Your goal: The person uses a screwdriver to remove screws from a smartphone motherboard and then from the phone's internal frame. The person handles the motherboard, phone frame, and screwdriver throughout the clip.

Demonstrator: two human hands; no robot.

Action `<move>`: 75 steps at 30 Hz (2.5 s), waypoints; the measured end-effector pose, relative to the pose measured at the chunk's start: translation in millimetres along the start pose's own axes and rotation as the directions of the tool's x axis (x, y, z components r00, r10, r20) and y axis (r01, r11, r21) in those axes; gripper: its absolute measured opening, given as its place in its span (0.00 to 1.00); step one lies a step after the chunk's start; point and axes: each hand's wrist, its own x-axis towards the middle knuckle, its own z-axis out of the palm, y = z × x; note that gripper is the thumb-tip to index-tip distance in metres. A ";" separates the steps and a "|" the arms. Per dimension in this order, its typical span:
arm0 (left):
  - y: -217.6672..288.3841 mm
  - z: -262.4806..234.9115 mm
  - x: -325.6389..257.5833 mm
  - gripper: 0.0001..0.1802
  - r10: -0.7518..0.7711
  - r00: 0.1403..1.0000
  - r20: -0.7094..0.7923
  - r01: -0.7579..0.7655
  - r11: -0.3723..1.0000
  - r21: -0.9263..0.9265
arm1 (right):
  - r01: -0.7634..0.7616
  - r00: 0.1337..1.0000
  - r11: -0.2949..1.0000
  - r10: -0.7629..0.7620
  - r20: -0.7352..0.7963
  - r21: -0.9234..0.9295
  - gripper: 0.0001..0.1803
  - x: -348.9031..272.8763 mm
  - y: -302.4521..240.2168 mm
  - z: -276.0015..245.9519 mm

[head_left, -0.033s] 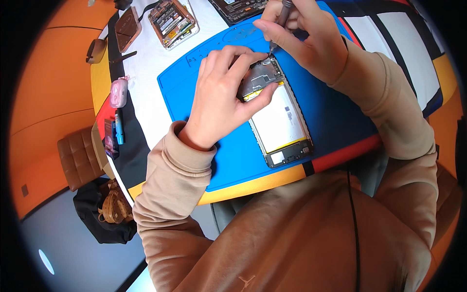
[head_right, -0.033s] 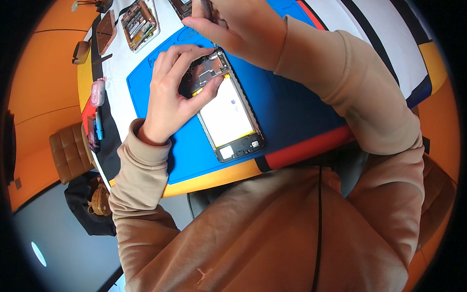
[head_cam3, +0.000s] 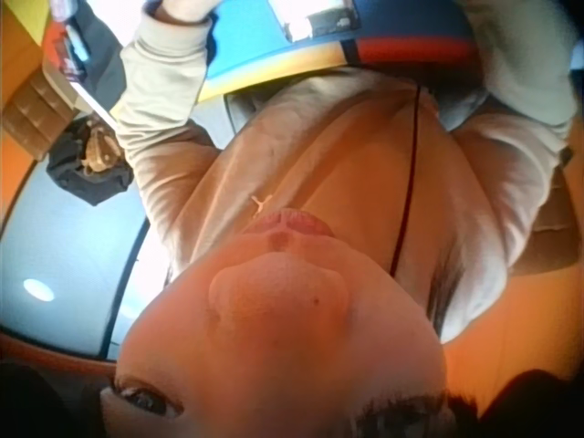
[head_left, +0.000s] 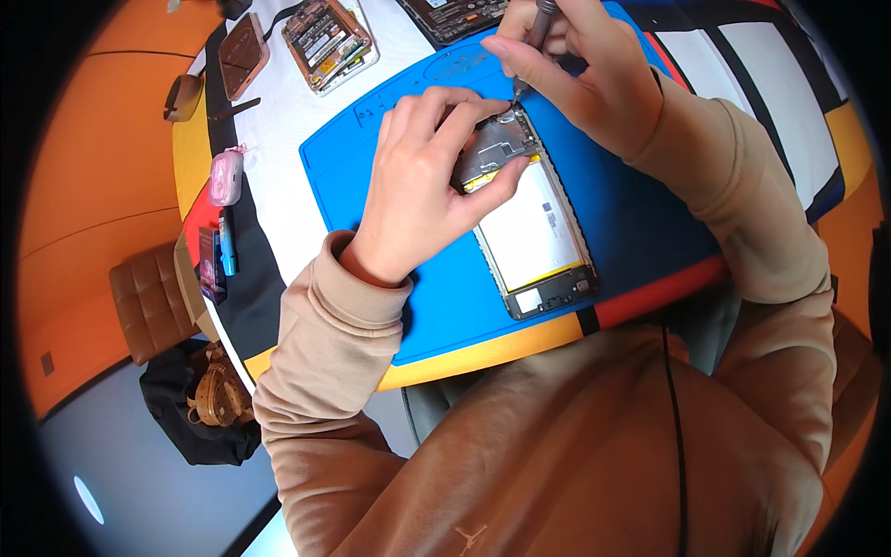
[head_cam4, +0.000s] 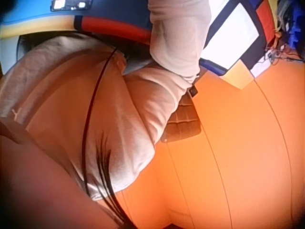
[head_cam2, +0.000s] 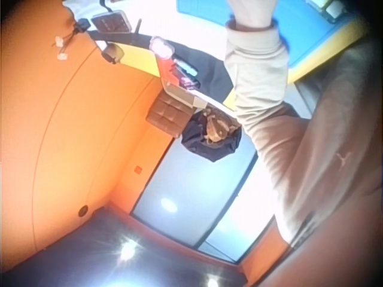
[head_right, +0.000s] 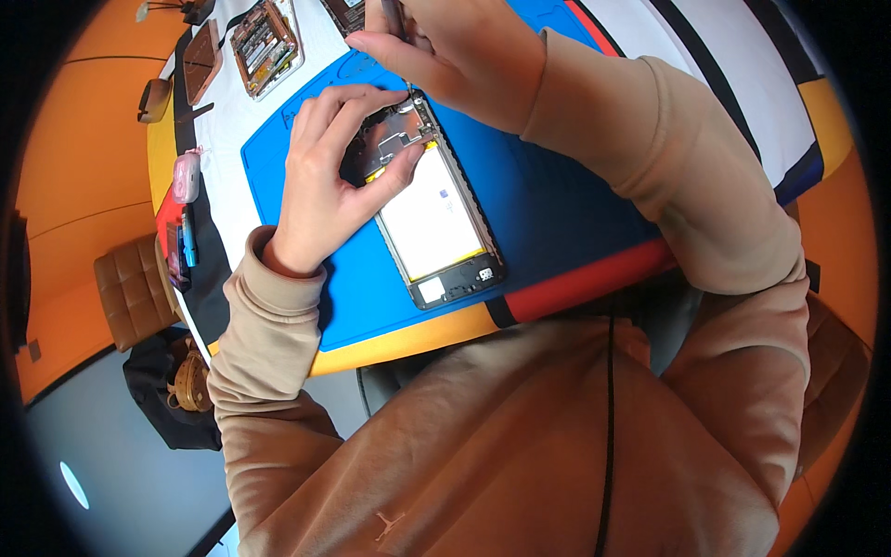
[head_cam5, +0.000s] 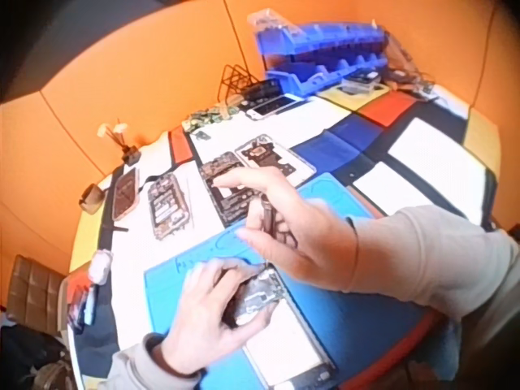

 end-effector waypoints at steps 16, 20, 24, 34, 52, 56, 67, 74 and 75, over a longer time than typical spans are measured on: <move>0.8 -1.2 -1.4 0.19 -0.026 0.999 0.047 0.024 0.999 0.046 | 0.152 0.988 0.974 -0.152 0.015 -0.165 0.16 7.8 0.0 -0.1; 0.2 -0.8 -1.6 0.19 -0.029 0.998 0.053 0.026 0.998 0.052 | 0.304 0.945 0.887 -0.326 -0.005 -0.347 0.15 14.1 0.3 -2.4; -2.3 2.3 -0.8 0.18 -0.009 1.000 0.024 0.008 0.999 0.040 | 0.396 0.917 0.885 -0.396 0.052 -0.244 0.14 17.9 -0.1 -8.8; -0.9 0.6 -2.2 0.20 -0.018 0.999 0.046 0.015 0.998 0.064 | 0.475 0.879 0.849 -0.472 0.072 -0.230 0.13 21.4 0.4 -4.0; -2.1 2.1 -1.5 0.18 0.009 0.999 0.035 -0.012 0.997 0.078 | 0.367 0.929 0.903 -0.345 0.133 -0.224 0.13 19.1 -5.2 -12.3; -2.2 2.7 -1.3 0.18 0.016 1.000 0.017 -0.017 0.997 0.071 | 0.303 0.947 0.929 -0.269 0.174 -0.214 0.13 16.3 -13.5 -16.7; -1.8 2.3 -1.1 0.17 0.012 1.000 0.017 -0.013 0.998 0.061 | 0.030 0.992 0.999 -0.029 0.121 -0.011 0.13 12.0 -0.1 -8.4; -4.3 2.4 -2.2 0.16 0.000 1.000 -0.008 0.000 1.000 0.019 | -0.117 0.987 0.990 0.108 0.119 0.076 0.15 12.5 -10.1 -11.5; -5.1 2.7 -2.2 0.16 -0.009 1.000 -0.014 0.009 1.000 0.002 | -0.133 0.985 0.985 0.120 0.120 0.108 0.15 11.4 -11.3 -12.1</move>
